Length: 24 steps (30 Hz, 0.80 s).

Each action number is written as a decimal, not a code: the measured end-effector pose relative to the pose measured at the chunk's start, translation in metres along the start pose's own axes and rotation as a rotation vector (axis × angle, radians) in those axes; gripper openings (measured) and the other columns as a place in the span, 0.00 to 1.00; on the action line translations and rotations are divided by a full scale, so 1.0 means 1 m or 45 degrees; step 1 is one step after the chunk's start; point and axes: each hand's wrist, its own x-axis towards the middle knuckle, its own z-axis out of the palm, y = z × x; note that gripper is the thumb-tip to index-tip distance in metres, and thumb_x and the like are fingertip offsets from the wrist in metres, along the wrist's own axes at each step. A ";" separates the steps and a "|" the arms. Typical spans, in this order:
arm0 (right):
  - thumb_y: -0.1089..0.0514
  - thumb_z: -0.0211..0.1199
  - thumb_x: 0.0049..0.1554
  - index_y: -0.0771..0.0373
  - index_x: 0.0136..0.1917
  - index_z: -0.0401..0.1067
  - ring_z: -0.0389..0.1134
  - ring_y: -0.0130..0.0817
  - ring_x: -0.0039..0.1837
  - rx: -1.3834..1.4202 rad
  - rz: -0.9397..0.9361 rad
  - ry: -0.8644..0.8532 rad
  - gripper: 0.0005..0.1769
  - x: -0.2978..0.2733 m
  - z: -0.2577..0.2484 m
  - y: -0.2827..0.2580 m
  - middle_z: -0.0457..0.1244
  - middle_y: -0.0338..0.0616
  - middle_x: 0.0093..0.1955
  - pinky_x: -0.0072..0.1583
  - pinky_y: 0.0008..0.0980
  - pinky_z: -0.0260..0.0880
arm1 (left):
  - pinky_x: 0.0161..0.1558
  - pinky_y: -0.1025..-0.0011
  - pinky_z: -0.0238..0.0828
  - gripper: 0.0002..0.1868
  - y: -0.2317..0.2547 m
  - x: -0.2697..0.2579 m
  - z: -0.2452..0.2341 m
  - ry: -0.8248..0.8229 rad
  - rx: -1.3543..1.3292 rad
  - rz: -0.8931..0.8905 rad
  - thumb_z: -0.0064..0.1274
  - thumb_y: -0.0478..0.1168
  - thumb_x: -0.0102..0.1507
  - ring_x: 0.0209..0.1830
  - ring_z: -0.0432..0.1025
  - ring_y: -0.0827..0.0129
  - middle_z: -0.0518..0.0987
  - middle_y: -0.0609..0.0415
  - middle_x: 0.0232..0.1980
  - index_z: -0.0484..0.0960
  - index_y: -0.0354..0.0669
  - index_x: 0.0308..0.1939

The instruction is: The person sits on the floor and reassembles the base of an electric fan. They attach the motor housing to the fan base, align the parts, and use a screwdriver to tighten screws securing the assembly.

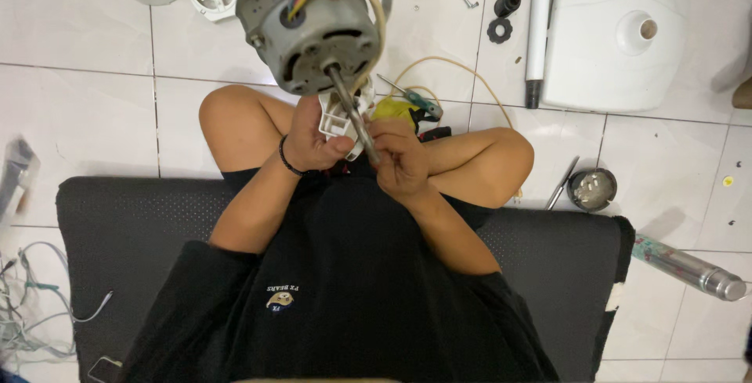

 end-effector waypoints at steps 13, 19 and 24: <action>0.67 0.62 0.63 0.68 0.55 0.74 0.71 0.27 0.49 -0.109 0.898 0.213 0.06 -0.047 -0.107 0.189 0.70 0.44 0.49 0.51 0.28 0.75 | 0.55 0.68 0.78 0.52 0.026 0.005 -0.012 -0.148 -0.706 -0.107 0.73 0.51 0.59 0.59 0.75 0.62 0.71 0.44 0.68 0.56 0.41 0.78; 0.67 0.67 0.56 0.67 0.48 0.78 0.73 0.33 0.44 -0.655 0.888 0.003 0.06 -0.076 -0.136 0.314 0.71 0.47 0.42 0.48 0.31 0.74 | 0.53 0.67 0.79 0.51 0.039 0.017 -0.018 0.027 -0.465 -0.076 0.72 0.53 0.59 0.57 0.75 0.62 0.71 0.44 0.67 0.58 0.40 0.76; 0.68 0.69 0.51 0.65 0.48 0.74 0.74 0.37 0.44 -0.491 1.002 -0.006 0.10 -0.092 -0.114 0.333 0.71 0.47 0.41 0.47 0.32 0.75 | 0.52 0.66 0.79 0.50 0.043 0.024 -0.024 0.145 -0.238 -0.018 0.71 0.55 0.59 0.56 0.76 0.62 0.70 0.45 0.66 0.59 0.39 0.75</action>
